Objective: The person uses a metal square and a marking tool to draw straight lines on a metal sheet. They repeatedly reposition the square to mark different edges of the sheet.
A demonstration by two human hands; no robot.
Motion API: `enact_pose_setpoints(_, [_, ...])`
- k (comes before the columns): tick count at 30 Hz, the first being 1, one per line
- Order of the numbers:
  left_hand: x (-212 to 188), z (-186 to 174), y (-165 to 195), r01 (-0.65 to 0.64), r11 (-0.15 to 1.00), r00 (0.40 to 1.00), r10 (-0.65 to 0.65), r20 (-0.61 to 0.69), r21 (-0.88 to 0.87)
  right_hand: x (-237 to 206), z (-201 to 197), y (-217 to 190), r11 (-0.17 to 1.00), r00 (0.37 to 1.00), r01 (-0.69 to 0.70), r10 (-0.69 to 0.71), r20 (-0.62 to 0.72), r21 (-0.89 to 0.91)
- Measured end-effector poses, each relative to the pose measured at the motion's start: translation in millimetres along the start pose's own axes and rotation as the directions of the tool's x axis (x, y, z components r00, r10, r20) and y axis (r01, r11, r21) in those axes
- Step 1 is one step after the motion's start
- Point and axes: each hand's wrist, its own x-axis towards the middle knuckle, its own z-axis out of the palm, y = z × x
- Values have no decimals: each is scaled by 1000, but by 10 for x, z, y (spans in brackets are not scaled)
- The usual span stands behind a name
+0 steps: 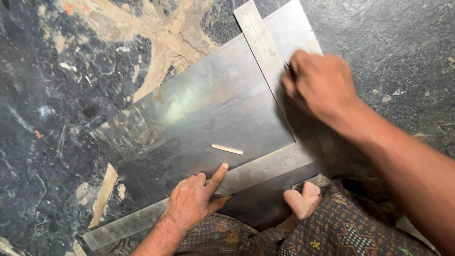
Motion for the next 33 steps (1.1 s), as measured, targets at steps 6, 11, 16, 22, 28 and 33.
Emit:
enact_pose_setpoints(6, [-54,81,-32,0,1000,1000,1,-24,13,-1441,-145,39,912,928,219,-85,363,-346])
enact_pose_setpoints(11, [-46,63,-24,14,1000,1000,-14,16,12,-1378,-300,71,960,856,-92,212,472,-266])
enact_pose_setpoints(16, [-44,19,9,8,1000,1000,-8,-10,10,-468,-309,85,983,969,-132,156,191,-131])
enact_pose_setpoints(22, [-44,40,-13,7,1000,1000,-7,-1,10,500,-119,94,999,994,33,-32,-100,6])
enact_pose_setpoints(28, [-39,49,-28,30,999,999,-29,22,-19,881,-42,18,998,990,56,-60,-131,-35])
enact_pose_setpoints(33, [-15,52,-28,32,999,999,-32,33,-1,690,38,28,991,983,129,-133,-126,-36])
